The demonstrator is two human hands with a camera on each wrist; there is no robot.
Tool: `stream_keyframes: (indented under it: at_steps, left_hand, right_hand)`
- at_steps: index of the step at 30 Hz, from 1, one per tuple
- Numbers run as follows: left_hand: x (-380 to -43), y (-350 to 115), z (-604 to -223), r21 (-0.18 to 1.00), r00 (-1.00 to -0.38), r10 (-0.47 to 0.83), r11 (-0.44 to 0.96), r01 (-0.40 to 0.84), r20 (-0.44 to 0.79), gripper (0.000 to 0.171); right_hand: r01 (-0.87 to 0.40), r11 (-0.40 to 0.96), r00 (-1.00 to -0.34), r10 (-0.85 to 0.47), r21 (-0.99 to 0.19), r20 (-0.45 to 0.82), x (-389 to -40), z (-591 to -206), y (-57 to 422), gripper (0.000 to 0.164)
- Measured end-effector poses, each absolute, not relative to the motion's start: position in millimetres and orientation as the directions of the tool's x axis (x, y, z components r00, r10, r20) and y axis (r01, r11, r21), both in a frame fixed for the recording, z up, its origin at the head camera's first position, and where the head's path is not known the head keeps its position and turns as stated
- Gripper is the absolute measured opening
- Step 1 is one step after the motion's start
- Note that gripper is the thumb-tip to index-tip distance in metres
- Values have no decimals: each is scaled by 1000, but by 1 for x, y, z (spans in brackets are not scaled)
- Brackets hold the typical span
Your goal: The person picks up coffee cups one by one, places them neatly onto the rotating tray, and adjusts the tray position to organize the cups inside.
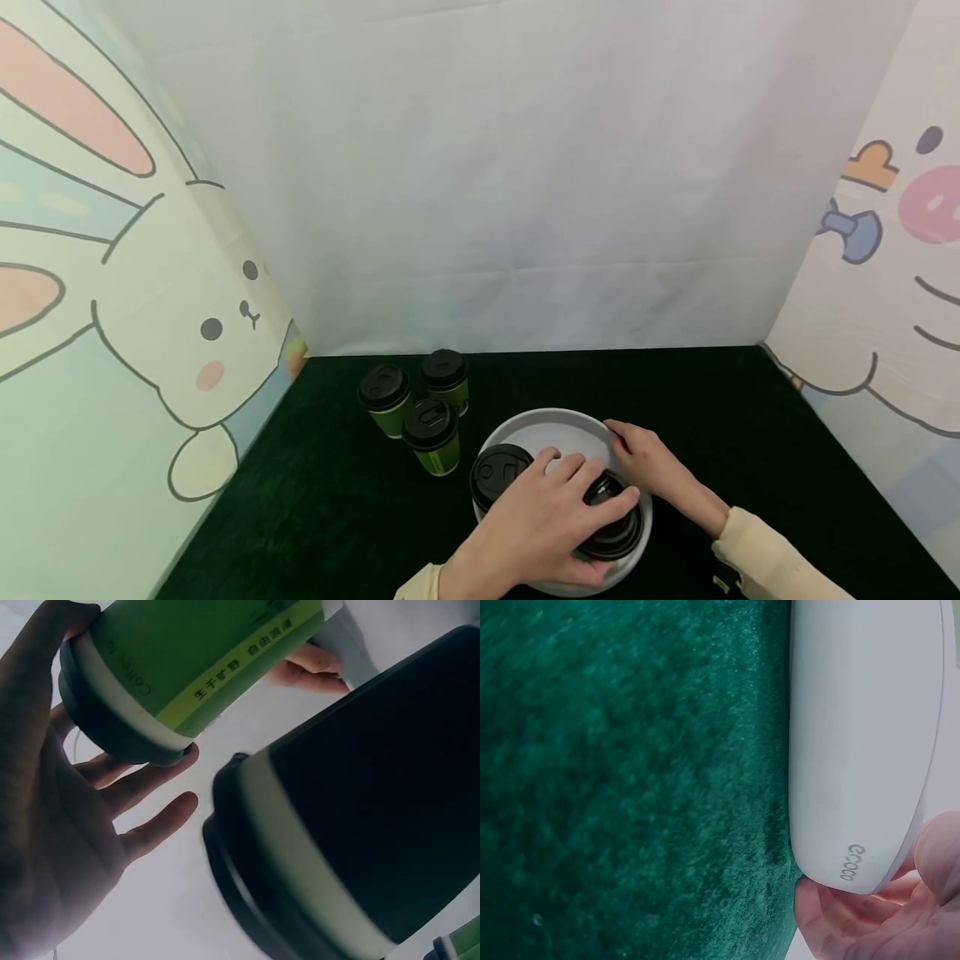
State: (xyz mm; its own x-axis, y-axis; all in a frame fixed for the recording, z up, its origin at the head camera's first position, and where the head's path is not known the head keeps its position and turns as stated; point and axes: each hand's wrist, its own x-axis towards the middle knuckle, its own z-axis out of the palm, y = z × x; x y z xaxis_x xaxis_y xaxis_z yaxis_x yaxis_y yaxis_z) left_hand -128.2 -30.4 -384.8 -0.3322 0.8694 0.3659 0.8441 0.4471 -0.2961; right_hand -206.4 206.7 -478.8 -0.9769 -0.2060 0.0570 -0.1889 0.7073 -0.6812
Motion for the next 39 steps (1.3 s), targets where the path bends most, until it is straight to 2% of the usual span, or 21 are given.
stream_keyframes:
  at_steps: [8, 27, 39]
  left_hand:
    - [-128, -35, -396, -293, -377, 885, 449, 844, 273, 71]
    - [-127, -41, -400, -183, -412, 887, 449, 875, 208, 68]
    - [-125, -49, -398, -144, -445, 873, 475, 868, 198, 80]
  right_hand:
    - [-177, 718, -980, -192, -673, 53, -205, -478, 206, 41]
    - [-155, 720, -983, -180, -676, 34, -201, -476, 204, 42]
    - [-175, 727, -981, -187, -664, 54, -199, -479, 207, 42]
